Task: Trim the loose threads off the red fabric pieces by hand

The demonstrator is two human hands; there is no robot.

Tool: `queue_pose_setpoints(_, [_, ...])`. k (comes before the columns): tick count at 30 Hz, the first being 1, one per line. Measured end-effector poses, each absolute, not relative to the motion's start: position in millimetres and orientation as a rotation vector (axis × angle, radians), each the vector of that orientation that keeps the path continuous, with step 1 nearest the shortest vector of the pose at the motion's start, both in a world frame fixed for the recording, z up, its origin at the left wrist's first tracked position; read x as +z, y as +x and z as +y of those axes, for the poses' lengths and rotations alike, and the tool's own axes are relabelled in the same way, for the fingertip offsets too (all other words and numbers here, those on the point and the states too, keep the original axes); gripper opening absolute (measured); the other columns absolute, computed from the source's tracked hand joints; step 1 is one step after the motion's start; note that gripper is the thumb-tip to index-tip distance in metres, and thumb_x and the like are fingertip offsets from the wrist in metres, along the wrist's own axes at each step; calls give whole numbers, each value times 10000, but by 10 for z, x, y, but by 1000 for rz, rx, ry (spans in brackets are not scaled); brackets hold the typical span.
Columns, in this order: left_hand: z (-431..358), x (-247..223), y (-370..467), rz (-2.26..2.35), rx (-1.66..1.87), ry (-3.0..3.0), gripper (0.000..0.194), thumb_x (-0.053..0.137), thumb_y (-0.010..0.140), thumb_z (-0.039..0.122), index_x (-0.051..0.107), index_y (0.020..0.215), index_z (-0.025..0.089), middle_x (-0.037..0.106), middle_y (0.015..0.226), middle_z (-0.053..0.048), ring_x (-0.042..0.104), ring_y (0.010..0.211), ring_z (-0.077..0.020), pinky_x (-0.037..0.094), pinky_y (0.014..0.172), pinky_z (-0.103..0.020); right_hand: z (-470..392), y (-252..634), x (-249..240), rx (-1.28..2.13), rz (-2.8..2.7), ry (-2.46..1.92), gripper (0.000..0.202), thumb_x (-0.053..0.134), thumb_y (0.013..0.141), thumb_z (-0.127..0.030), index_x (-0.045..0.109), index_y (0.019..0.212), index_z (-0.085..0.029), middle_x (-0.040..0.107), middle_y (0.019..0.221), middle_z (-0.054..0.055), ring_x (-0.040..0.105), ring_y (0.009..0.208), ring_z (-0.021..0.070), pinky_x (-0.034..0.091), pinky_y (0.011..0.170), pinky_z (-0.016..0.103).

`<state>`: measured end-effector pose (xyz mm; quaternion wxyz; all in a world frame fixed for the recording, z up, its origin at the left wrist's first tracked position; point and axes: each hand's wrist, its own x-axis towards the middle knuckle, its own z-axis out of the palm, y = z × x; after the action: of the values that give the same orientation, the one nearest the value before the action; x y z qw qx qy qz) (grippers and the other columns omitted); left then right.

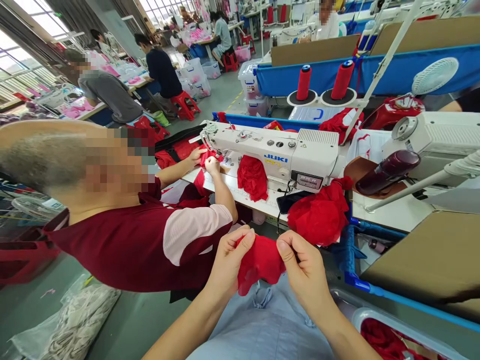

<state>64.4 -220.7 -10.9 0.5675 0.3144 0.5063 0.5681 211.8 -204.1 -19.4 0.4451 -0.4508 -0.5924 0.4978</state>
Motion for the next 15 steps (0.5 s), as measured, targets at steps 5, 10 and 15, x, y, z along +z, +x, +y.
queue_pose_setpoints(5, [-2188, -107, 694, 1046, 1321, 423, 362, 777, 715, 393, 575, 573, 128, 412, 591, 46, 355, 543, -56, 292, 533, -191, -2051, 2099, -279, 1309, -1311, -1097, 345, 547, 924, -426, 539, 668, -195, 421, 610, -35, 325, 535, 109, 280, 473, 233])
queue_pose_setpoints(10, [-2178, -139, 648, 980, 1230, 217, 317, 846, 626, 376, 638, 629, 136, 574, 589, 16, 478, 529, -73, 376, 555, -199, -2055, 2082, -301, 1366, -1225, -1124, 350, 564, 907, -451, 546, 669, -196, 386, 584, -42, 312, 515, 106, 273, 456, 234])
queue_pose_setpoints(15, [-2148, -175, 531, 1070, 1172, 449, 309, 818, 667, 417, 703, 707, 132, 642, 649, -5, 539, 591, -91, 416, 601, -200, -2007, 2077, -229, 1336, -1375, -1210, 329, 566, 881, -493, 622, 751, -196, 506, 621, -9, 411, 535, 123, 339, 467, 235])
